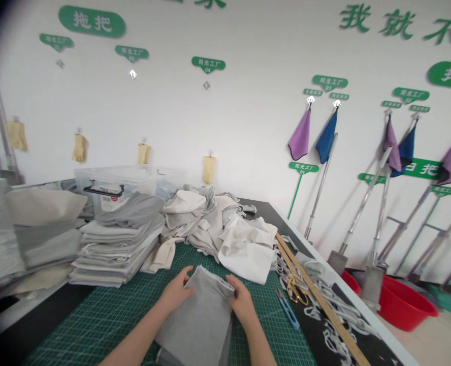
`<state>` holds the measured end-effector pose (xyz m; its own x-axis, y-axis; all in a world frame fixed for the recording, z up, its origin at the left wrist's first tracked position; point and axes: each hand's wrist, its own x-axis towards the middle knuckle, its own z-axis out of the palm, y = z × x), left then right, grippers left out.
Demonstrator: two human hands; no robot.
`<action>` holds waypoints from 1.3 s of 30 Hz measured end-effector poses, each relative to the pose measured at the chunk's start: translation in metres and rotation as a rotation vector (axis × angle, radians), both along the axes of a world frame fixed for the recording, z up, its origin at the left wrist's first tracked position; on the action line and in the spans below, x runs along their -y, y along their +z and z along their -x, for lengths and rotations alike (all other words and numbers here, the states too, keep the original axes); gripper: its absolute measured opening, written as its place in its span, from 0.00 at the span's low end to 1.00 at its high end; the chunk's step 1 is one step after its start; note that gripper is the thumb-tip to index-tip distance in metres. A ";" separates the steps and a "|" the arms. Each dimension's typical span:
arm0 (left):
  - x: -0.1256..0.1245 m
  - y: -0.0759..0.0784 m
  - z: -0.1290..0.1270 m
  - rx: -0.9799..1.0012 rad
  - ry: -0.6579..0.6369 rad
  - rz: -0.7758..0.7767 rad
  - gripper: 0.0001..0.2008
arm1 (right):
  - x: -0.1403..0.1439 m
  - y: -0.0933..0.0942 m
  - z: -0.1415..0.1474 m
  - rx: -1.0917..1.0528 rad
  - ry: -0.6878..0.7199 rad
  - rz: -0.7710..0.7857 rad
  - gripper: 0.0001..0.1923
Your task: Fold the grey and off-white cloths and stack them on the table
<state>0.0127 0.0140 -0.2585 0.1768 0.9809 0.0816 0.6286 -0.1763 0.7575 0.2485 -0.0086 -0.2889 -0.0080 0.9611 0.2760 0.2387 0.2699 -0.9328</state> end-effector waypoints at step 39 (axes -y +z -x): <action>-0.003 -0.004 -0.004 -0.188 -0.114 -0.167 0.18 | -0.114 0.096 0.065 0.083 -0.320 -0.203 0.10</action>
<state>0.0165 0.0170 -0.2622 0.3126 0.9296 0.1954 0.7244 -0.3664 0.5839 0.1834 0.1051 -0.1928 0.2532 0.8444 0.4720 0.4135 0.3467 -0.8419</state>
